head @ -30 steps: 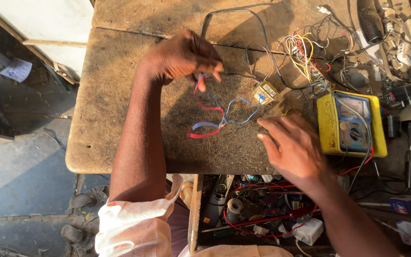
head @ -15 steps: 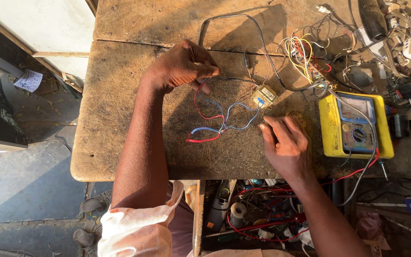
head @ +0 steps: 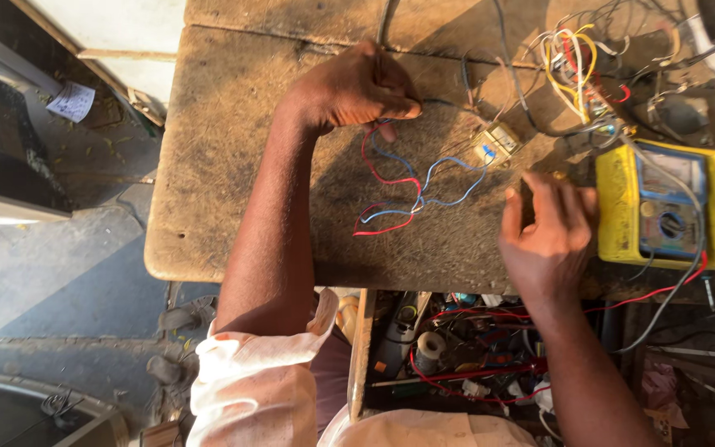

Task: The person uses a multimeter to test a small electronic component and a switch on a cluttered workbench. They connect wires to the component and switch, then use the multimeter probes to check for continuity or voltage.

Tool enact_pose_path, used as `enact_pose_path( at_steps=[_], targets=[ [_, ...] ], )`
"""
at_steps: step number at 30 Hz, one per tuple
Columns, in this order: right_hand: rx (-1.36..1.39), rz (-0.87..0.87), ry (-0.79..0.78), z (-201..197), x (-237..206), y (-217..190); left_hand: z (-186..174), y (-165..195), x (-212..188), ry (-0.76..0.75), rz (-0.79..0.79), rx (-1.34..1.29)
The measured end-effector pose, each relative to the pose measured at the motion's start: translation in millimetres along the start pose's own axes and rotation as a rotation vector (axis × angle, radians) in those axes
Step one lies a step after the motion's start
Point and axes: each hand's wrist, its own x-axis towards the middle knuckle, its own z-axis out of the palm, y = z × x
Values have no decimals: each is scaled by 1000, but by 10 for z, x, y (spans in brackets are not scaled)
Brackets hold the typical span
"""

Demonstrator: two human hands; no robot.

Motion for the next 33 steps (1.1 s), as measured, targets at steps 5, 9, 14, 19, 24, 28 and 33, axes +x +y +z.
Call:
enact_pose_path(
  at_steps=[5,9,14,19,24,28,33],
  targets=[
    [16,43,25,-5,-19,12,57,-24,26,13,13,-9],
    [42,8,44,-23,-21,-6,97,-6,57,-59,123,-97],
    [150,-140,78,-12,-3,-23,77,23,47,-78,68,-199],
    [268,-287,52,-53,-31,-31,4,4,26,-98,228,-278],
    [412,-290,20,-118,-90,-214,-40,-45,39,-65,223,-388],
    [434,-273,-68,-73,-145,-590,-38,-53,34,-5,187,-395],
    [411,-354,-118,-46,-28,-846,-48,17,4,10,179,-352]
  ],
)
